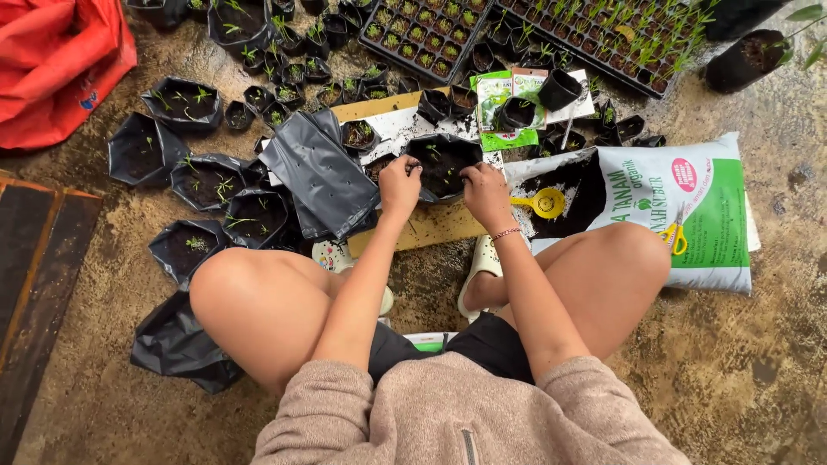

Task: Preparing planting bags by filling them with soil using a hand scoop and manually shaping the polybags.

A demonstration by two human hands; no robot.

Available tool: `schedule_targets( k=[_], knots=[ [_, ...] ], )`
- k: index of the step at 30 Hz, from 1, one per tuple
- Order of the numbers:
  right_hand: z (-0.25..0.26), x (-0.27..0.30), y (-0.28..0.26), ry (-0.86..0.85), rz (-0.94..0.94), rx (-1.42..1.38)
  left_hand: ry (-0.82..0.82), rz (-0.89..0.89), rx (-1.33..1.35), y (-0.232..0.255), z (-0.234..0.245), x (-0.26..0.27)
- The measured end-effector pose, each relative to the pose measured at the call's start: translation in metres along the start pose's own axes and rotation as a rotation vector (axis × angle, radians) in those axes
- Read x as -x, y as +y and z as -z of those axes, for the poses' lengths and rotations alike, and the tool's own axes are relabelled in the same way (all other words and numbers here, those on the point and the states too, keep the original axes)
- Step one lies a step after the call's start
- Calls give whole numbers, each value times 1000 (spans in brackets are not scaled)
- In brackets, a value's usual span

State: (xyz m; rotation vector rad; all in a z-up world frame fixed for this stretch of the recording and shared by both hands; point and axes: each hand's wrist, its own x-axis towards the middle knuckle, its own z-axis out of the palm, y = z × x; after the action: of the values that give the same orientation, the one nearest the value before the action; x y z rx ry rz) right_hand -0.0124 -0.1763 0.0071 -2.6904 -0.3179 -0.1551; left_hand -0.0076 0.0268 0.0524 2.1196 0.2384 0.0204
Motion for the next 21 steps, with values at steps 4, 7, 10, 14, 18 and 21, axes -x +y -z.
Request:
schedule_targets(
  k=[4,7,10,14,18,21],
  knots=[
    [-11,-9,-3,98,-42,-53,-33,93,205,-14,-25,-16],
    [-1,-15,-14,93,-103,-69,-64,178,288,-19,-40,-19],
    [19,-24,-31,-18,-249,-217,-157,352,732,-21,-57,-30],
    [26,-25,-30,-47,-368,-485,-166,568,1033,-36,-65,-32],
    [24,-27,-25,-68,-413,-465,-223,425,847,-23,-40,-31],
    [2,-30,-22,-132,-372,-373,-193,376,738,-5,-32,-19]
  ],
)
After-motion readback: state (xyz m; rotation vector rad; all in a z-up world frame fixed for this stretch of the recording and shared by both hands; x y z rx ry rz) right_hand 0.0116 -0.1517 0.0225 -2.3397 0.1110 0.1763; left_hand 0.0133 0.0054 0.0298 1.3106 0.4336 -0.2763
